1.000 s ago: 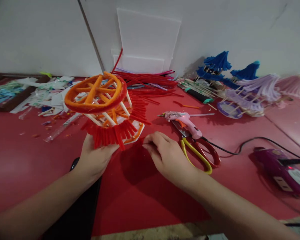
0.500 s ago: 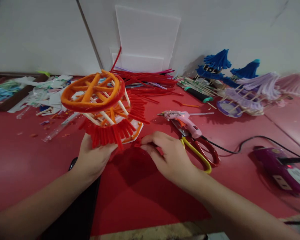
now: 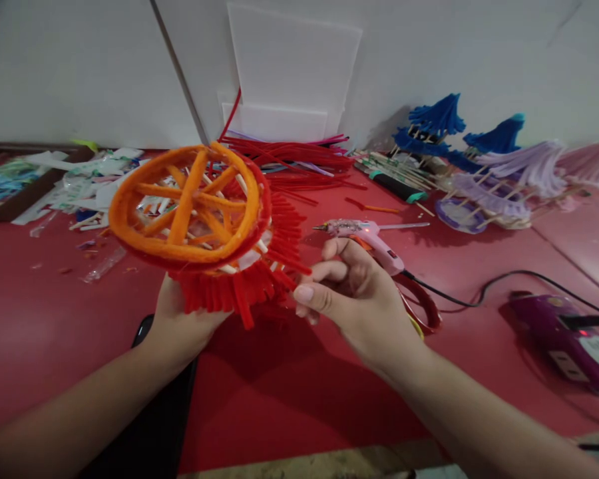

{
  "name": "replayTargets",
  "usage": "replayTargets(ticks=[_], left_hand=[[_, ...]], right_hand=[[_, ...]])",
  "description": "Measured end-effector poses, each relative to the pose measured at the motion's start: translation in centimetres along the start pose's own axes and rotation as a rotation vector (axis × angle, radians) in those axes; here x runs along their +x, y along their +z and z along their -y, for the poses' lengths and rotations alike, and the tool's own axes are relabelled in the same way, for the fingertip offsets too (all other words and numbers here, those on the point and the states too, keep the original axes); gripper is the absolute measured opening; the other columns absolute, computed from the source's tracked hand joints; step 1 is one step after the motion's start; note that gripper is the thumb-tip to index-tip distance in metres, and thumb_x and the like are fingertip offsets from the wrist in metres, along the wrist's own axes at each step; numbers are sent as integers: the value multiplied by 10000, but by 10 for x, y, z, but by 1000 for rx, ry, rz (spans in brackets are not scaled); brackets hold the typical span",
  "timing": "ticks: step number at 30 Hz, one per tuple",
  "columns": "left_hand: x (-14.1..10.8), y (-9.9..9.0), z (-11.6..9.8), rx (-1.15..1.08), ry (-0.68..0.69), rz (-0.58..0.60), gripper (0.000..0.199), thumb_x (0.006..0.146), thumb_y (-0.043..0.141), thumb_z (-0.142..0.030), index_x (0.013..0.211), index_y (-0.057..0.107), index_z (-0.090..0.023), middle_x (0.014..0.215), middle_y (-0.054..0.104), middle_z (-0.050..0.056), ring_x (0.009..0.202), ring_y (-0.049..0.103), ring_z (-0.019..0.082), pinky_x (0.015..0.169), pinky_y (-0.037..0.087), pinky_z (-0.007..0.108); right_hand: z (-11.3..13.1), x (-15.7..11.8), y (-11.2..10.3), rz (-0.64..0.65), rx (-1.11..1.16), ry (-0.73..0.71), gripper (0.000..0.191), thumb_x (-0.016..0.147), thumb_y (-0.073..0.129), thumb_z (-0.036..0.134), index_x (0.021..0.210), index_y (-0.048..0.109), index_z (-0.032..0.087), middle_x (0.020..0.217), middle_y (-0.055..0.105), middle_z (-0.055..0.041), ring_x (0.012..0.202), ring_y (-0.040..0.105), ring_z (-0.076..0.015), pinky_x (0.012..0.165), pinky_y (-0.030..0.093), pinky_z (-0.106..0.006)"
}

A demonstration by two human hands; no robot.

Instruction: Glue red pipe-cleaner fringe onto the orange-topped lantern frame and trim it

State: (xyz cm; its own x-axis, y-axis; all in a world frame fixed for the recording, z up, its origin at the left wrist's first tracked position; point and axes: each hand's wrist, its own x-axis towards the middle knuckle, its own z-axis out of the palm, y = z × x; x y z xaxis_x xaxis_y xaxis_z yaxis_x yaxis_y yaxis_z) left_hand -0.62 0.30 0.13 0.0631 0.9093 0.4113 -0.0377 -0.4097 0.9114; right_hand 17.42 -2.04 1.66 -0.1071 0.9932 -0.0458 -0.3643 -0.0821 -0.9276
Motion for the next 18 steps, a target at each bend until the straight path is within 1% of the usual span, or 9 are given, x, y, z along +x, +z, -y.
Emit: replayTargets(ticks=[3, 6, 8, 10, 14, 16, 18], left_hand=[[1, 0, -1, 37, 24, 51, 320, 596, 791, -132, 873, 655, -215, 955, 744, 43, 980, 686, 233, 909, 555, 370], [1, 0, -2, 79, 9, 68, 386, 588, 802, -176, 937, 638, -194, 987, 739, 80, 983, 687, 253, 885, 565, 380], [0, 0, -3, 103, -3, 76, 409, 591, 802, -215, 961, 628, -201, 977, 741, 77, 1004, 680, 263, 896, 559, 400], [0, -1, -3, 125, -6, 91, 412, 596, 798, -233, 969, 623, -214, 963, 742, 65, 1025, 671, 266, 910, 549, 413], [0, -2, -5, 127, -20, 103, 383, 609, 789, -206, 952, 620, -232, 935, 739, 63, 1043, 659, 270, 930, 531, 433], [-1, -2, -5, 94, -37, 105, 390, 603, 792, -204, 948, 614, -237, 933, 736, 64, 1033, 661, 282, 925, 531, 452], [-1, -2, -4, 53, -43, 109, 419, 589, 798, -210, 957, 601, -236, 948, 733, 67, 1023, 663, 290, 924, 529, 465]], right_hand=[[-1, 0, -1, -34, -4, 11, 395, 603, 822, 221, 823, 495, 234, 579, 628, 100, 457, 560, -51, 435, 467, -141], [-2, -1, -1, -75, -26, 26, 459, 593, 829, 238, 931, 519, 249, 624, 644, 88, 467, 536, -48, 434, 454, -147], [-3, -3, 0, -86, -37, 32, 492, 601, 821, 232, 986, 516, 263, 658, 644, 84, 483, 529, -50, 432, 447, -151], [-3, -4, 1, -79, -44, 13, 466, 622, 803, 215, 983, 512, 265, 661, 628, 86, 485, 525, -52, 423, 444, -155], [-5, -6, 3, -42, -61, -78, 329, 686, 753, 192, 892, 503, 253, 580, 562, 103, 478, 529, -53, 434, 453, -151], [-6, -6, 2, -44, -87, -101, 319, 687, 755, 213, 876, 501, 250, 580, 554, 97, 489, 534, -58, 434, 451, -152], [-7, -6, 1, -63, -111, -95, 345, 669, 770, 244, 892, 506, 251, 603, 557, 88, 490, 525, -61, 420, 439, -156]])
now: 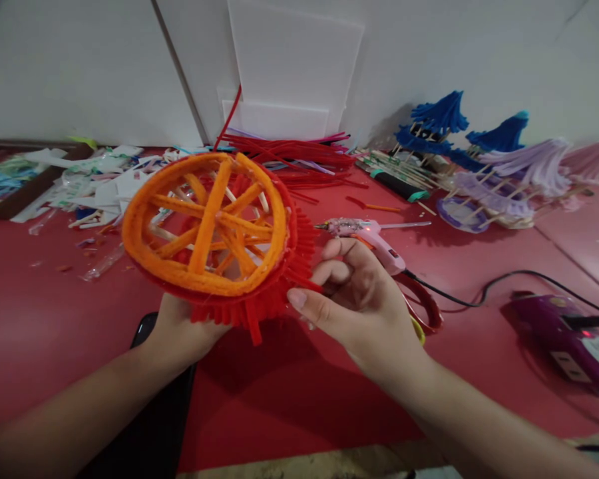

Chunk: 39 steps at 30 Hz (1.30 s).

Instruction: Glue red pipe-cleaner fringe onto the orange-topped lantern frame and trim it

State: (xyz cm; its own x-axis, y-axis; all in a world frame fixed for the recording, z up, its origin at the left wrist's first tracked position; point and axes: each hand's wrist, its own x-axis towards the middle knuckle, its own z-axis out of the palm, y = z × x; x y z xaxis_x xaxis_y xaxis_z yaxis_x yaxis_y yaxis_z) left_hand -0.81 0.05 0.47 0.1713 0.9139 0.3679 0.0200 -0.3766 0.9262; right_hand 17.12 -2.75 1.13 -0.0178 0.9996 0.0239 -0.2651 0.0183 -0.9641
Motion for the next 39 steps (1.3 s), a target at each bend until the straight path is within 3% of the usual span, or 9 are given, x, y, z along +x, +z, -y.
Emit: replayTargets(ticks=[7, 10, 12, 15, 17, 19, 26, 39], left_hand=[[0, 1, 1, -9, -43, -9, 429, 561, 790, -116, 928, 596, -220, 1030, 717, 79, 1019, 668, 262, 919, 535, 389], [0, 2, 3, -29, -68, -70, 424, 547, 796, -120, 911, 604, -220, 1021, 722, 67, 1016, 673, 261, 889, 552, 367], [0, 2, 4, -47, -70, -56, 435, 540, 800, -111, 912, 600, -216, 993, 730, 67, 959, 692, 248, 850, 569, 357], [0, 2, 4, -74, -67, 11, 422, 559, 799, -121, 918, 596, -210, 955, 740, 71, 910, 704, 243, 820, 579, 369], [0, 2, 4, -72, -67, 17, 433, 567, 805, -147, 945, 603, -209, 997, 735, 85, 941, 696, 256, 838, 570, 391], [0, 3, 4, -84, -62, 21, 446, 576, 809, -169, 974, 613, -211, 1053, 722, 97, 1001, 676, 268, 880, 550, 408], [-1, 2, 9, -118, -57, 15, 491, 566, 823, -214, 1010, 614, -226, 1032, 724, 84, 1033, 661, 269, 899, 539, 411], [-3, 3, 5, -152, -82, 66, 474, 559, 806, -170, 985, 608, -233, 1096, 719, 91, 1014, 677, 282, 888, 556, 432]], right_hand=[[2, -1, 1, -23, 16, 78, 358, 666, 762, 261, 919, 508, 254, 660, 536, 75, 468, 475, -55, 395, 394, -176], [4, 0, -1, -27, -33, -12, 291, 718, 717, 318, 920, 518, 251, 745, 504, 45, 544, 465, -75, 433, 399, -211], [6, 0, -5, -72, -193, -179, 224, 762, 679, 287, 930, 534, 252, 796, 487, 23, 636, 474, -94, 514, 418, -236], [10, -2, -12, -125, -715, -641, 216, 757, 664, 165, 932, 588, 266, 844, 500, -8, 757, 494, -137, 646, 435, -300], [15, -4, -17, -123, -1068, -932, 233, 735, 667, 170, 936, 628, 281, 898, 516, -38, 813, 510, -181, 678, 437, -358], [18, -6, -19, -101, -1263, -1070, 248, 735, 653, 234, 974, 641, 301, 965, 531, -64, 843, 538, -223, 683, 437, -410], [17, -7, -18, -71, -1364, -1095, 354, 703, 653, 274, 1052, 617, 321, 1052, 545, -89, 851, 574, -255, 749, 441, -490], [19, -8, -18, -49, -1377, -1128, 355, 717, 625, 246, 1062, 587, 324, 1103, 476, -75, 904, 551, -263, 765, 450, -479]])
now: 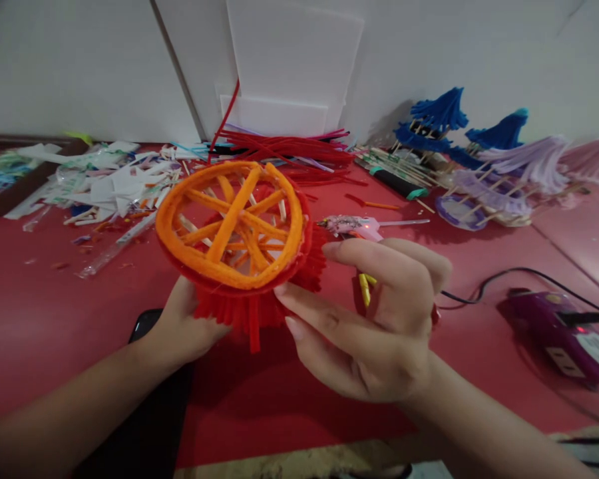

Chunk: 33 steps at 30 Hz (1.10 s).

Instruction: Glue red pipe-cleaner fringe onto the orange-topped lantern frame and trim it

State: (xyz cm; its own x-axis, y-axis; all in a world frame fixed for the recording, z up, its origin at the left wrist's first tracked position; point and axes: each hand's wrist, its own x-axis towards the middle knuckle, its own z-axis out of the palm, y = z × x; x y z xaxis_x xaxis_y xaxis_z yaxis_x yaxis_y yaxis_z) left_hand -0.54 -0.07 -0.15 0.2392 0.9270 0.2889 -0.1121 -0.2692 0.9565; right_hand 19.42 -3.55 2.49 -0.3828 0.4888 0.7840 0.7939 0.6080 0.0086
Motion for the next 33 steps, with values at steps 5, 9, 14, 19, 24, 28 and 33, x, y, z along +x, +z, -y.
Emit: replayTargets(ticks=[5, 9, 14, 19, 24, 28, 33], left_hand=[[-2, -1, -1, -88, -55, -4, 504, 546, 790, -89, 976, 566, -226, 1078, 733, 96, 969, 699, 275, 842, 590, 397], [-4, -1, 2, -138, -49, -4, 521, 543, 769, -32, 986, 558, -205, 1082, 731, 117, 960, 702, 275, 818, 605, 371], [-3, 0, 0, -181, -65, 0, 514, 531, 769, -8, 970, 583, -200, 1075, 736, 98, 970, 698, 268, 832, 601, 345], [-1, 0, -5, -178, -79, 42, 495, 555, 749, 2, 984, 603, -196, 1083, 733, 86, 988, 693, 262, 865, 588, 370], [0, 1, 2, -218, -88, -77, 442, 493, 786, -17, 858, 630, -213, 956, 758, 38, 936, 706, 257, 832, 592, 370], [9, -1, 11, -283, -96, -364, 191, 619, 766, -129, 709, 615, -205, 864, 730, -4, 881, 689, 187, 854, 552, 331], [21, -4, 7, -462, -171, -543, 151, 637, 752, -146, 682, 622, -207, 735, 682, -26, 777, 669, 162, 766, 550, 314]], right_hand=[[1, 3, -1, -4, -30, -46, 252, 743, 583, 319, 992, 615, 340, 1067, 460, -64, 869, 534, -242, 749, 434, -442], [3, 3, 0, 7, -17, -36, 227, 761, 561, 317, 974, 637, 327, 1088, 436, -72, 920, 501, -254, 790, 424, -450], [4, 2, 1, 1, 16, -27, 222, 793, 527, 290, 980, 641, 318, 1113, 426, -78, 974, 441, -260, 832, 400, -439], [4, 0, 0, 56, 37, -20, 240, 785, 522, 326, 1000, 629, 345, 1169, 401, -62, 990, 469, -279, 840, 385, -475], [3, -4, 3, -55, 190, 134, 284, 826, 497, 330, 1083, 616, 347, 1187, 451, -67, 1083, 474, -299, 895, 400, -492], [-3, -3, 12, 41, 366, 329, 271, 848, 525, 284, 1112, 584, 270, 966, 599, -56, 917, 577, -221, 815, 487, -408], [4, -13, 40, 619, 274, 254, 860, 734, 572, 651, 1399, 318, 168, 1402, 419, -193, 1311, 365, -355, 1028, 379, -570]])
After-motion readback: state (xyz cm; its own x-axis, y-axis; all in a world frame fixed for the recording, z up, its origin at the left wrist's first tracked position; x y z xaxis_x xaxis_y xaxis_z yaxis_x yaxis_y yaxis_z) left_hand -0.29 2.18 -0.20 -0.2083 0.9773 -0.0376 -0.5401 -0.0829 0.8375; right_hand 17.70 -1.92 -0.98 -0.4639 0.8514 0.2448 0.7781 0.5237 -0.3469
